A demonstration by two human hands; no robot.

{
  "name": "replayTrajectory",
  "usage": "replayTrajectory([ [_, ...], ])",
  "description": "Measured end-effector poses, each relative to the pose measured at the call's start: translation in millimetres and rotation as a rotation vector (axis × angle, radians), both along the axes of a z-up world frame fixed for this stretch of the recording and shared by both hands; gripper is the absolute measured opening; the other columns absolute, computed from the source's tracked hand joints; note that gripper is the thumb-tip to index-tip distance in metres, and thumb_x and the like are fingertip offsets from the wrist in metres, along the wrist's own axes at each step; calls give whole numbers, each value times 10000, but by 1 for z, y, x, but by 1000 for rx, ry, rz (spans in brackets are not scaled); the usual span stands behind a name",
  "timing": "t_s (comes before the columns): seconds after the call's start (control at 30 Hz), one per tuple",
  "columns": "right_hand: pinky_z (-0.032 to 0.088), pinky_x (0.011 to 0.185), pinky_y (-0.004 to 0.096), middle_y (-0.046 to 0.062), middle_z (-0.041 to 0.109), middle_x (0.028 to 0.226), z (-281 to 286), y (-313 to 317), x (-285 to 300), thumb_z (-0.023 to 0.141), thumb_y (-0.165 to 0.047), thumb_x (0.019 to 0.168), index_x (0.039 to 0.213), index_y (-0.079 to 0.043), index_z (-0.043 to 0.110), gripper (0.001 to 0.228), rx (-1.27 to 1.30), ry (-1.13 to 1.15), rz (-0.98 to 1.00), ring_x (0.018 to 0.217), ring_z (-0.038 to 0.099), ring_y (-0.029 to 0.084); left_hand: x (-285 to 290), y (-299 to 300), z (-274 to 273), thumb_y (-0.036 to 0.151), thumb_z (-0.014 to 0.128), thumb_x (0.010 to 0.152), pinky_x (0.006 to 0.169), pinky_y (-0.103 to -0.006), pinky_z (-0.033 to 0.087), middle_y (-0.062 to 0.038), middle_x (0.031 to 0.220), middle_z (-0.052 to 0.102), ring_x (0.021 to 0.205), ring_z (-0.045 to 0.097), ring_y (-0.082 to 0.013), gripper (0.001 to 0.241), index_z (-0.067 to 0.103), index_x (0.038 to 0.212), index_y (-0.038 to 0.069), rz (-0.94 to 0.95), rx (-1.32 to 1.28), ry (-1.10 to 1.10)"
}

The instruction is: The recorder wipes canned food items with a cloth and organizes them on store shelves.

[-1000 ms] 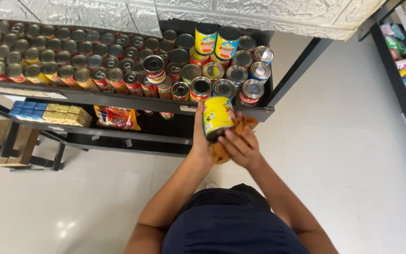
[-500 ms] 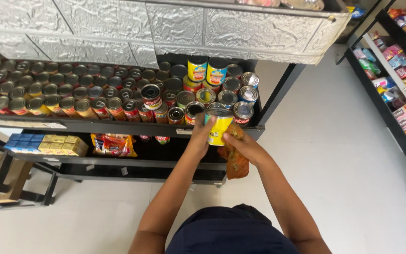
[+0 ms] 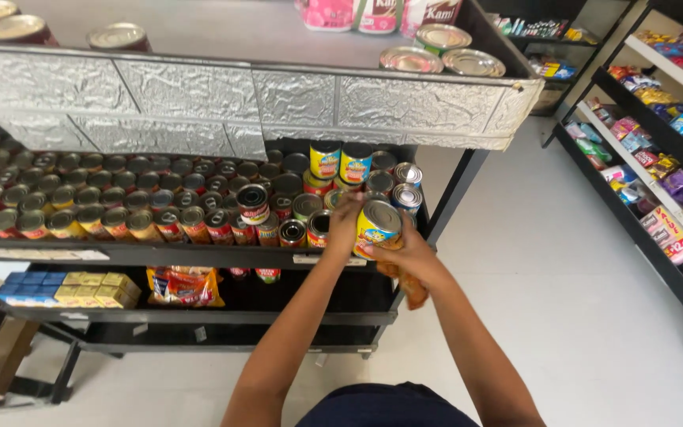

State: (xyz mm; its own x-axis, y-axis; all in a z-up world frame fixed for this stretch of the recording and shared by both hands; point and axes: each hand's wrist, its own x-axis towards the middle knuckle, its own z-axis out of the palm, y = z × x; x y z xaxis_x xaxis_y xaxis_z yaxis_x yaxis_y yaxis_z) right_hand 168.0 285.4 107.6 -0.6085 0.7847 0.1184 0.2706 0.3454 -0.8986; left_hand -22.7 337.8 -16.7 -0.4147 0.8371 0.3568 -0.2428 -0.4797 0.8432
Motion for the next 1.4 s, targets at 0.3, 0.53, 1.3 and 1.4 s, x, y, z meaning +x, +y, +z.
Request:
replayTrajectory([
  [0.3,554,661,504,195,724,1108,16,47,-42,841,-177,682,1310,0,581,702,-4,106,-352,742,701,389,-5,1,75,149,710,871,805,-440,561,-162,1102,639,940,675,-346,292,645,1150,88,544,-79,708],
  [0.53,575,848,343,155,782,1080,-47,143,-50,954,-240,675,1198,-21,643,646,303,69,-308,944,741,230,-19,17,72,72,690,846,937,-517,525,-324,1443,338,1156,575,-496,721,399,1499,174,520,-188,940],
  [1.3,532,889,493,266,388,1386,-40,175,-81,793,-78,745,1480,-177,348,865,447,-182,-487,1213,501,500,-17,121,20,-38,673,753,986,-498,468,-274,1330,468,1186,508,-507,917,265,1567,63,470,-127,876],
  [1.4,488,904,486,237,495,1337,-32,129,-72,851,-31,601,1406,-124,445,906,537,44,-516,1152,529,488,-7,73,32,6,701,821,935,-490,500,-257,1294,534,1135,562,-475,716,435,1485,54,467,-63,761],
])
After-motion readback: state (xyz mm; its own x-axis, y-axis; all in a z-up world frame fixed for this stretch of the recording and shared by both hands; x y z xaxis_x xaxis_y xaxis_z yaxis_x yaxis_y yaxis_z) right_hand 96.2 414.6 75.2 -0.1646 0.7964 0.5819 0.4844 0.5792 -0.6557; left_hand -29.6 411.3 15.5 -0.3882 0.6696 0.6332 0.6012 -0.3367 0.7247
